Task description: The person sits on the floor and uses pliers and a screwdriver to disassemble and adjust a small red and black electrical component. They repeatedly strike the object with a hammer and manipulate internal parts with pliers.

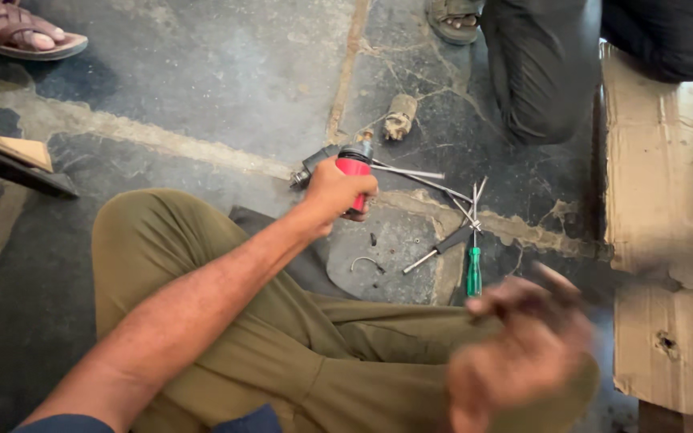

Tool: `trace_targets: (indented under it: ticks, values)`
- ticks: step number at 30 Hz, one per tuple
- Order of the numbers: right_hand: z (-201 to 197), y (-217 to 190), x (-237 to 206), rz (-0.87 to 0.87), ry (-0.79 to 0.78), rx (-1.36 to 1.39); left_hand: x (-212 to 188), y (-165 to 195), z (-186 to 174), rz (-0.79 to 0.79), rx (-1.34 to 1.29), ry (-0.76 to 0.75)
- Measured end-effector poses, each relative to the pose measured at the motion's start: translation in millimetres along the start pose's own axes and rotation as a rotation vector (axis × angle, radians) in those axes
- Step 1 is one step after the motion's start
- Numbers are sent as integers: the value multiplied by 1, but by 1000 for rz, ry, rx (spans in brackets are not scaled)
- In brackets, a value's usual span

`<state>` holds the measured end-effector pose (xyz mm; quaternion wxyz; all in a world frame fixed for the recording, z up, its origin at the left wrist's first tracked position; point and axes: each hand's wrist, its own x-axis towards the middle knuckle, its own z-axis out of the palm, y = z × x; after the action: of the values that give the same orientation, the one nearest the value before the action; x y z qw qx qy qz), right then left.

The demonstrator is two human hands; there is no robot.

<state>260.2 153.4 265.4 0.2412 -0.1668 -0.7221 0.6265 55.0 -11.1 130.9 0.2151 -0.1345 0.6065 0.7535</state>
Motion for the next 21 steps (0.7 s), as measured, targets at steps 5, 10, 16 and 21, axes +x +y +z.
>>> trace_targets:
  ticks: [5,10,16,21]
  values:
    - [1,-15,12,-504,-40,354,-8,-3,7,384,608,240]
    - [53,141,26,798,-91,26,-19,-3,10,505,608,88]
    - [26,117,16,168,23,101,-28,5,11,516,638,113]
    - [-31,-9,8,-259,-108,244,-30,12,10,549,608,152]
